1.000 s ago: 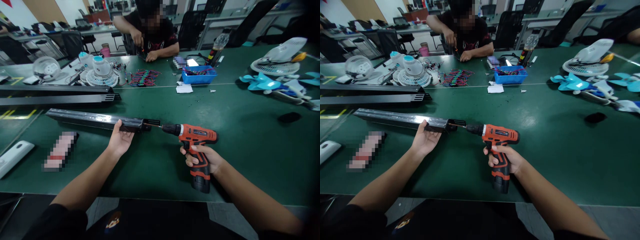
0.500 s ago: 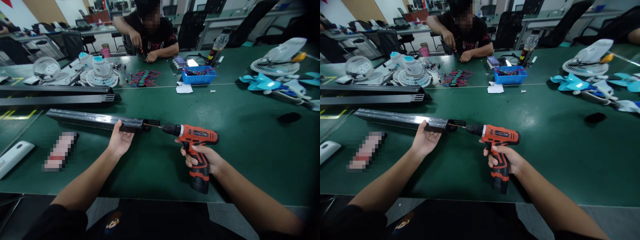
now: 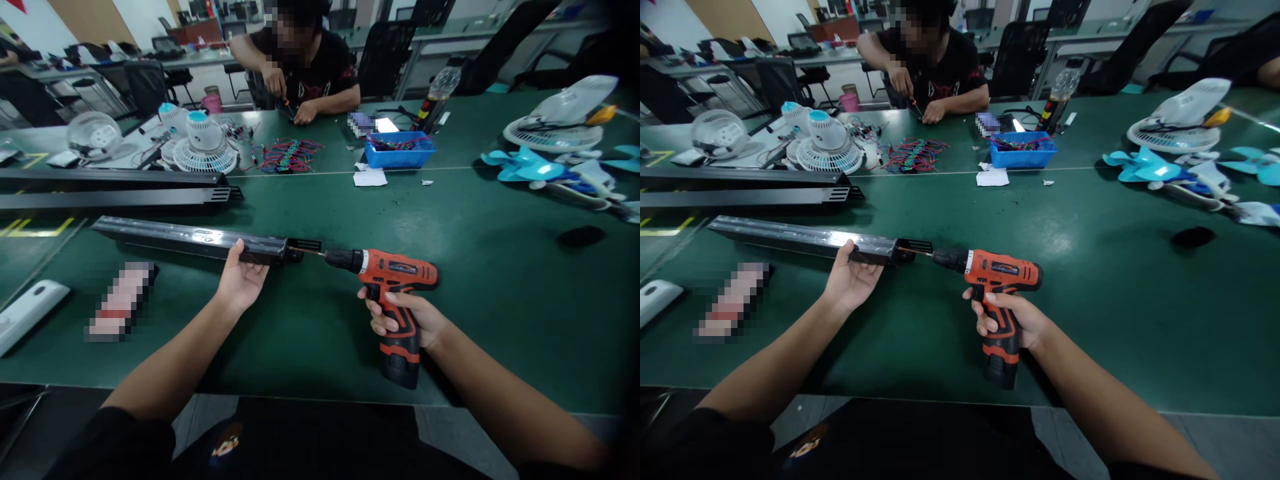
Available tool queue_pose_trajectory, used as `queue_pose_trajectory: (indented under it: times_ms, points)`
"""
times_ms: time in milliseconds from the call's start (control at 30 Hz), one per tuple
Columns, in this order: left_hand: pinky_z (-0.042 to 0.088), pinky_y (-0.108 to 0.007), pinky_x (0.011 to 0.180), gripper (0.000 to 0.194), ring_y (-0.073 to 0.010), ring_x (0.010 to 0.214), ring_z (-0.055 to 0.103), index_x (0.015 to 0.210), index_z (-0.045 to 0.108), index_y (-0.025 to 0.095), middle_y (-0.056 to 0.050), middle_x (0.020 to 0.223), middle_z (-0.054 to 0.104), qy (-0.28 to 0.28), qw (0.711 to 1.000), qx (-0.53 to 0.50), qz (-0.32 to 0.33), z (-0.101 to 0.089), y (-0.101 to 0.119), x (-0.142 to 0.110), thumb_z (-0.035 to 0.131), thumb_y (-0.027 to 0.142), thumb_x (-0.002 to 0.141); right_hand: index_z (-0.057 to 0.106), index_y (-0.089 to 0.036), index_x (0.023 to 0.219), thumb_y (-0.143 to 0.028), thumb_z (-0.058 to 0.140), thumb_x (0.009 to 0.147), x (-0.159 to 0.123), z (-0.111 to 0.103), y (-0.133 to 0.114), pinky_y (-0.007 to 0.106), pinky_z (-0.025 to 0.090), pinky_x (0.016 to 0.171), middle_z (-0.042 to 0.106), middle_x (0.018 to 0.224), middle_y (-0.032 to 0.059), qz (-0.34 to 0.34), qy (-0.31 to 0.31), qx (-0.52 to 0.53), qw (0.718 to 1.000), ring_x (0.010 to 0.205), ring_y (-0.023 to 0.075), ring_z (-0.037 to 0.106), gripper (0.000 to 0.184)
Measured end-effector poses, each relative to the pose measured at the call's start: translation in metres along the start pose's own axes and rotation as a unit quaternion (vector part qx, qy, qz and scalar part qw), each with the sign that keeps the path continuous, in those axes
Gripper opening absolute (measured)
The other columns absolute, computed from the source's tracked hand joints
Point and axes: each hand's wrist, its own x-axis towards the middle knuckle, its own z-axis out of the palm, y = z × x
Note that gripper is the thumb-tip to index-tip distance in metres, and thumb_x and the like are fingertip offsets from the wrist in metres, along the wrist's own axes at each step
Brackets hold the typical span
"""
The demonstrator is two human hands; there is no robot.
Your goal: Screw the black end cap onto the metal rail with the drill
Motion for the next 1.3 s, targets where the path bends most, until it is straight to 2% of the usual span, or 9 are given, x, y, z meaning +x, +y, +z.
queue_pose_trajectory:
  times_ms: [100,333,800,1067,1300]
  points:
    - [0.063,-0.031,0.094,0.037,-0.0218,0.096,0.079,0.13,0.068,0.011,-0.011,0.106,0.081,0.004,1.0,-0.001,0.0,0.0002,0.0,0.0001,0.066,0.035,0.101,0.075,-0.009,0.116,-0.027,0.082,0.089,0.0007,-0.0009,0.001,0.026,0.058,0.063,0.065,0.077,-0.0022,-0.004,-0.019,0.006,1.0,0.052,0.0058,0.057,0.033]
    - [0.063,-0.031,0.094,0.035,-0.0215,0.095,0.079,0.129,0.068,0.013,-0.01,0.105,0.081,0.001,1.0,-0.01,-0.004,-0.0008,0.0002,0.0008,0.066,0.034,0.101,0.068,-0.011,0.132,-0.022,0.076,0.093,0.001,-0.0003,0.0023,0.026,0.057,0.066,0.058,0.071,-0.0056,0.005,-0.053,0.023,0.998,0.054,0.0072,0.054,0.042]
    - [0.063,-0.031,0.096,0.037,-0.0222,0.098,0.079,0.132,0.068,0.015,-0.01,0.108,0.081,-0.019,1.0,-0.021,-0.012,-0.0057,0.0006,0.0036,0.069,0.032,0.099,0.074,-0.011,0.115,-0.025,0.081,0.089,0.0001,0.0018,0.0041,0.026,0.055,0.065,0.053,0.068,-0.0065,-0.007,-0.065,0.0,0.998,0.053,0.0066,0.048,0.031]
    - [0.063,-0.03,0.094,0.032,-0.0204,0.093,0.079,0.126,0.069,0.014,-0.008,0.101,0.082,-0.005,1.0,-0.016,-0.002,-0.0028,-0.0014,0.0034,0.068,0.032,0.1,0.073,-0.012,0.114,-0.027,0.082,0.089,-0.0015,0.0034,0.0045,0.026,0.055,0.066,0.052,0.068,-0.0073,0.002,-0.064,-0.005,0.998,0.053,0.0059,0.047,0.031]
    - [0.061,-0.031,0.098,0.03,-0.0203,0.094,0.079,0.122,0.071,0.015,-0.008,0.101,0.082,-0.015,1.0,-0.02,0.001,-0.0058,-0.0021,0.0063,0.071,0.033,0.097,0.072,-0.011,0.115,-0.025,0.079,0.091,-0.0001,0.0011,0.0042,0.025,0.054,0.065,0.052,0.068,-0.0073,0.003,-0.077,0.012,0.997,0.051,0.0055,0.046,0.029]
